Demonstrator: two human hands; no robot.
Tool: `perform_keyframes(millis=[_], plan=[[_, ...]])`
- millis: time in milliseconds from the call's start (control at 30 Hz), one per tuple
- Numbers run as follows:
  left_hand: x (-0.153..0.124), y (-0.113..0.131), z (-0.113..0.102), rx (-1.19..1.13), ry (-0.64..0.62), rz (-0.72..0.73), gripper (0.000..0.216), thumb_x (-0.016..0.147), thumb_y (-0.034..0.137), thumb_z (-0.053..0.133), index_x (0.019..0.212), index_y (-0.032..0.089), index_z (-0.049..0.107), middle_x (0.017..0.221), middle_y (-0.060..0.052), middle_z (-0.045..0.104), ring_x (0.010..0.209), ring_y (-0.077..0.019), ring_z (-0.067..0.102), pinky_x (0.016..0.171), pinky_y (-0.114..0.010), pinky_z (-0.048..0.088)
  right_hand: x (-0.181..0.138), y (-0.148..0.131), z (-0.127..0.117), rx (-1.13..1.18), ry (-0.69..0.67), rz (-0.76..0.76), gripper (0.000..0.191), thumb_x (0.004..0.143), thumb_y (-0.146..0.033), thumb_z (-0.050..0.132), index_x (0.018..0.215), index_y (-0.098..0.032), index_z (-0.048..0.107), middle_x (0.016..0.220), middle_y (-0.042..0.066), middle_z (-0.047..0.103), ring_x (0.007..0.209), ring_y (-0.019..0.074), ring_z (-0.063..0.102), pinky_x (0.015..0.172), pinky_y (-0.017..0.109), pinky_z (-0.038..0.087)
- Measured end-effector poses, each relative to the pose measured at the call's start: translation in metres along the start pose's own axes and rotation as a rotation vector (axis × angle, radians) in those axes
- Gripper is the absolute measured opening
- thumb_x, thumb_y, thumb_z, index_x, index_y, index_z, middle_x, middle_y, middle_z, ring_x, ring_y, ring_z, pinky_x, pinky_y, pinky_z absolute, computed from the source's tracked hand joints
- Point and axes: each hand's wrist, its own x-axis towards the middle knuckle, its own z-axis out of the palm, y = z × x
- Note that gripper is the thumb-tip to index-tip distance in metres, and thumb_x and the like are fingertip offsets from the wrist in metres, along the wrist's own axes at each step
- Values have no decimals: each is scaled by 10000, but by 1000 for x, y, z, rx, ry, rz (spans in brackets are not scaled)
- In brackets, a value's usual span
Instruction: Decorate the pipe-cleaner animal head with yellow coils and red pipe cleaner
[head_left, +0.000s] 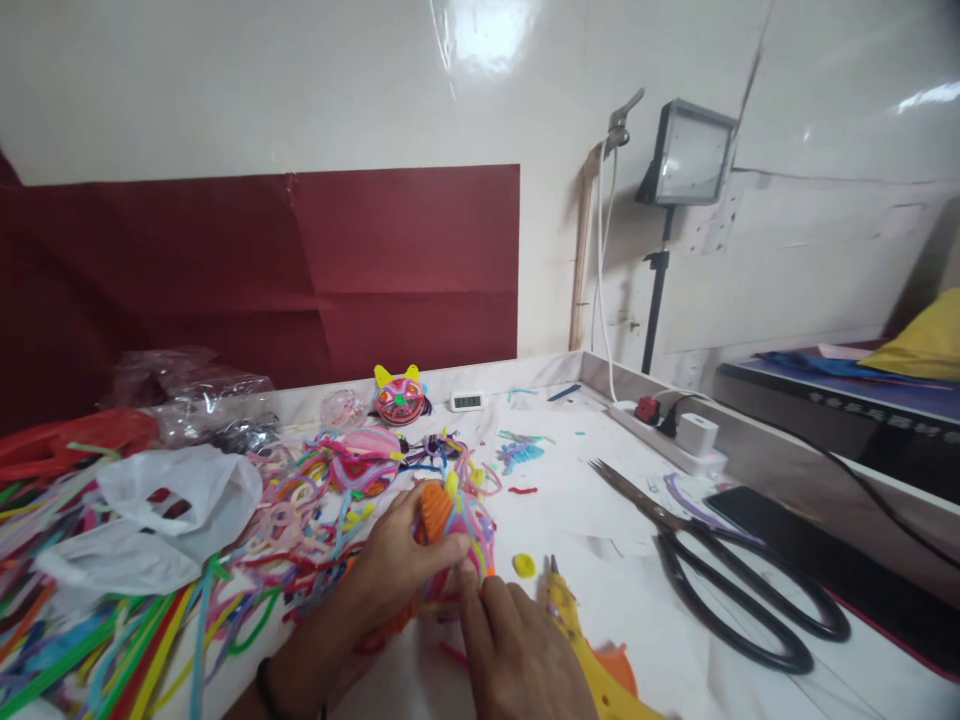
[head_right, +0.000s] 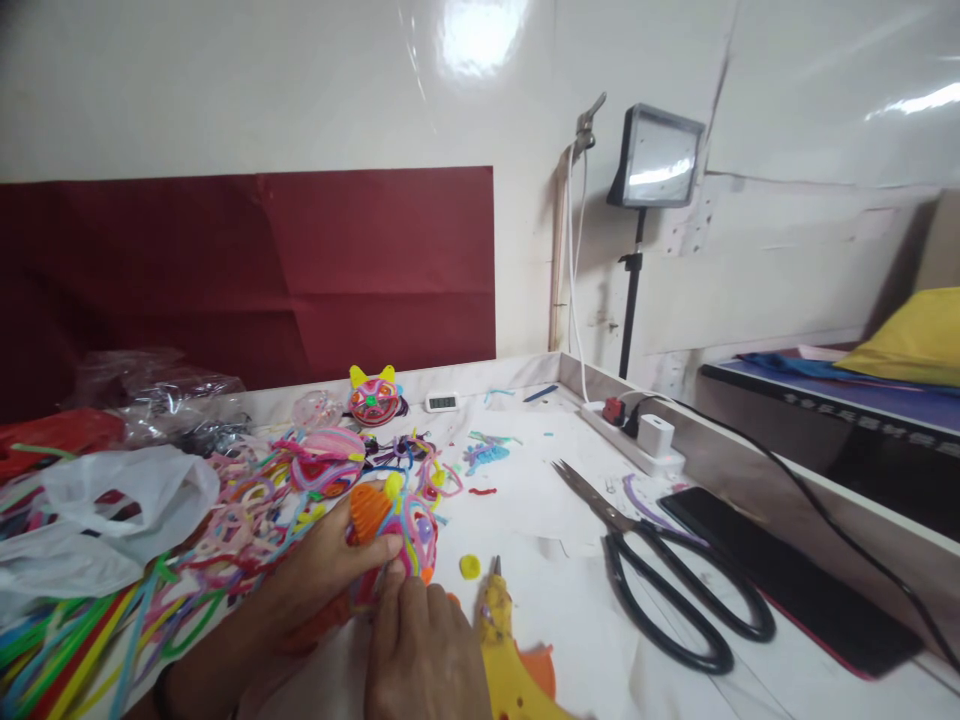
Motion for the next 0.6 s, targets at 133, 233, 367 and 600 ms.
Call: perform_keyframes(millis=[133, 233, 367, 600], plan=[[-2, 2, -2, -18, -55, -20, 232, 708, 330, 597, 883, 191, 535, 782, 1, 594, 753, -202, 568, 690, -316, 474, -1, 1, 1, 0, -3, -18, 311, 794, -4, 493, 1076, -78, 600, 729, 69, 616, 585, 209, 582, 474, 301, 453], [-3, 1, -2, -12, -42, -25, 212, 707, 327, 600, 863, 202, 530, 735, 21, 579, 708, -192, 565, 663, -306, 471, -1, 1, 2, -1, 6, -26, 320, 796, -3, 475, 1083, -70, 598, 730, 72, 619, 581, 211, 584, 473, 308, 457], [-2, 0, -1, 8, -14, -26, 198, 698, 318, 598, 847, 206, 532, 729, 21, 581, 702, -195, 563, 667, -313, 473, 0, 1, 1, 11, 10, -22, 303, 835, -19, 443, 1082, -76, 609, 717, 70, 619, 571, 203, 584, 480, 304, 458], [0, -5, -2, 16, -5, 9, 192, 698, 325, 613, 833, 203, 551, 795, -2, 610, 776, -211, 579, 702, -314, 479, -9, 25, -17, 71, -20, -67, 309, 923, -83, 390, 1162, -80, 586, 728, 69, 631, 592, 200, 599, 519, 311, 506]])
